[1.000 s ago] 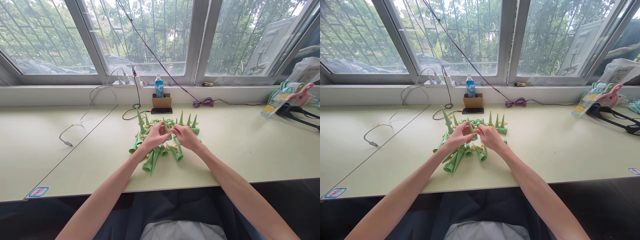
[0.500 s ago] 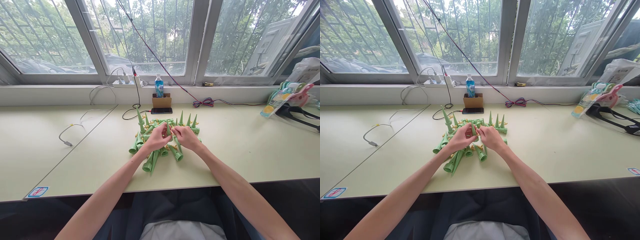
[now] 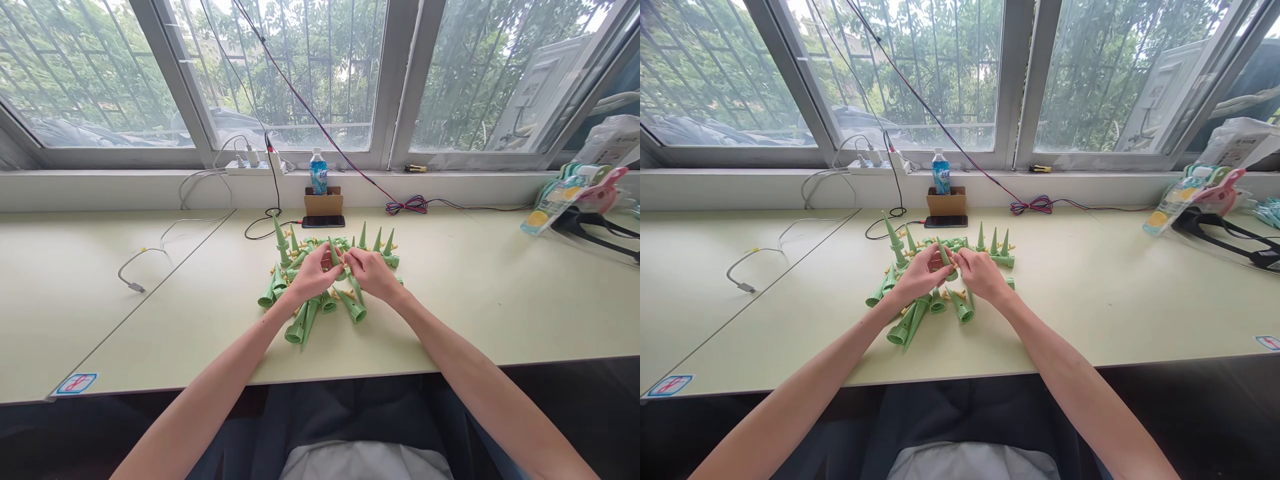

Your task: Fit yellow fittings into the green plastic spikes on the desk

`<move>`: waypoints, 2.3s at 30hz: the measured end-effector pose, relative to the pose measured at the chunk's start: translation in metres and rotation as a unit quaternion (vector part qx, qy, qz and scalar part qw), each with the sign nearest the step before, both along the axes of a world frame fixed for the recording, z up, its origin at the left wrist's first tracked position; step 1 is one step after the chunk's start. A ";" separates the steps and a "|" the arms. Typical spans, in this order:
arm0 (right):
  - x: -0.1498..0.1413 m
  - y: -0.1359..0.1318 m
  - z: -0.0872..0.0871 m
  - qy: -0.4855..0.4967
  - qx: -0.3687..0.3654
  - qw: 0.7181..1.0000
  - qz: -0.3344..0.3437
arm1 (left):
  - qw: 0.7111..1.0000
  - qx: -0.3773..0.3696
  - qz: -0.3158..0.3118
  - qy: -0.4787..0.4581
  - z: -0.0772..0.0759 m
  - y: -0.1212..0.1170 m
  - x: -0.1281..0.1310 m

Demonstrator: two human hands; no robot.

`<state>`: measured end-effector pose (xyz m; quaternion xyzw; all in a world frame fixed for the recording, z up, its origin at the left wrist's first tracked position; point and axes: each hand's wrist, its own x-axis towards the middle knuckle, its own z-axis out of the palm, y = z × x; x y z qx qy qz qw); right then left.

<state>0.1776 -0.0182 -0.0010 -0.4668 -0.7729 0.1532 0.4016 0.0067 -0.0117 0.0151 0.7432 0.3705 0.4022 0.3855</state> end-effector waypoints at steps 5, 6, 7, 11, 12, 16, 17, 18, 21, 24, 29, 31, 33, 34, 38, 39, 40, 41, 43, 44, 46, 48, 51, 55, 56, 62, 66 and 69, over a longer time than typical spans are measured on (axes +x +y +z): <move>0.000 0.000 0.000 0.006 -0.003 1.000 0.005 | 1.000 0.019 -0.001 0.009 -0.002 0.000 0.000; 0.000 0.000 0.000 0.004 -0.004 1.000 0.005 | 0.999 0.029 -0.001 0.015 -0.003 0.000 -0.001; 0.000 0.000 -0.001 0.002 -0.005 1.000 0.005 | 0.999 0.042 0.001 0.025 -0.004 0.001 -0.001; 0.001 0.002 -0.003 -0.012 -0.009 1.000 0.002 | 0.993 0.092 0.012 0.070 -0.007 0.002 -0.001; 0.001 0.002 -0.003 -0.014 -0.010 1.000 0.001 | 0.992 0.101 0.014 0.076 -0.008 0.002 -0.001; 0.001 0.002 -0.004 -0.019 -0.013 1.000 0.001 | 0.988 0.127 0.011 0.090 -0.009 0.002 -0.002; 0.001 0.002 -0.004 -0.019 -0.013 1.000 0.001 | 0.987 0.132 0.010 0.093 -0.009 0.002 -0.002; 0.001 0.002 -0.004 -0.019 -0.013 1.000 0.001 | 0.986 0.137 0.010 0.096 -0.009 0.002 -0.002; 0.001 0.003 -0.003 -0.019 -0.013 1.000 0.000 | 0.983 0.149 0.012 0.104 -0.010 0.001 -0.001; 0.001 0.003 -0.003 -0.020 -0.011 1.000 -0.003 | 0.982 0.155 0.012 0.106 -0.010 0.000 -0.001; 0.001 0.003 -0.003 -0.018 -0.014 1.000 -0.008 | 0.982 0.156 0.009 0.107 -0.009 -0.002 0.000; 0.001 0.003 -0.003 -0.015 -0.014 1.000 -0.009 | 0.982 0.157 0.005 0.106 -0.010 -0.003 0.000; 0.001 0.003 -0.003 -0.014 -0.016 1.000 -0.010 | 0.982 0.159 0.000 0.103 -0.010 -0.003 0.000; 0.001 0.004 -0.003 -0.013 -0.016 1.000 -0.011 | 0.982 0.159 -0.002 0.102 -0.011 -0.003 0.000; 0.001 0.004 -0.004 -0.008 -0.018 1.000 -0.012 | 0.983 0.156 -0.001 0.098 -0.011 -0.002 0.000; 0.001 0.004 -0.004 -0.004 -0.018 1.000 -0.012 | 0.984 0.154 0.001 0.095 -0.011 -0.001 0.000; 0.001 0.003 -0.003 0.001 -0.019 1.000 -0.011 | 0.984 0.151 0.005 0.090 -0.011 -0.001 0.000; 0.001 0.003 -0.002 0.006 -0.021 1.000 -0.009 | 0.986 0.146 0.008 0.084 -0.010 -0.001 0.000; 0.000 0.001 0.000 0.015 -0.023 1.000 -0.002 | 0.989 0.133 0.018 0.068 -0.010 0.000 0.000; 0.000 0.000 0.001 0.019 -0.021 1.000 0.001 | 0.990 0.123 0.022 0.058 -0.009 0.001 0.001; -0.001 -0.002 0.003 0.026 -0.013 1.000 0.008 | 0.994 0.100 0.030 0.035 -0.008 0.001 0.001; -0.001 -0.002 0.003 0.029 -0.005 0.999 0.019 | 0.996 0.078 0.038 0.012 -0.007 0.001 0.001; -0.001 -0.002 0.003 0.026 0.001 0.999 0.039 | 0.997 0.054 0.050 -0.006 -0.006 0.002 0.000; 0.000 -0.001 0.001 0.017 0.006 0.998 0.056 | 0.998 0.030 0.057 -0.006 -0.005 0.004 -0.002; 0.001 0.000 0.001 0.016 0.007 0.998 0.060 | 0.998 0.028 0.058 -0.005 -0.005 0.004 -0.002; 0.002 0.003 -0.003 0.010 0.003 0.998 0.064 | 0.997 0.044 0.057 0.007 -0.005 0.003 -0.002; 0.002 0.003 -0.004 0.003 -0.005 0.998 0.059 | 0.997 0.055 0.056 0.019 -0.004 0.001 -0.001; 0.003 0.003 -0.005 -0.007 -0.006 0.998 0.057 | 0.996 0.063 0.050 0.022 -0.003 0.001 -0.002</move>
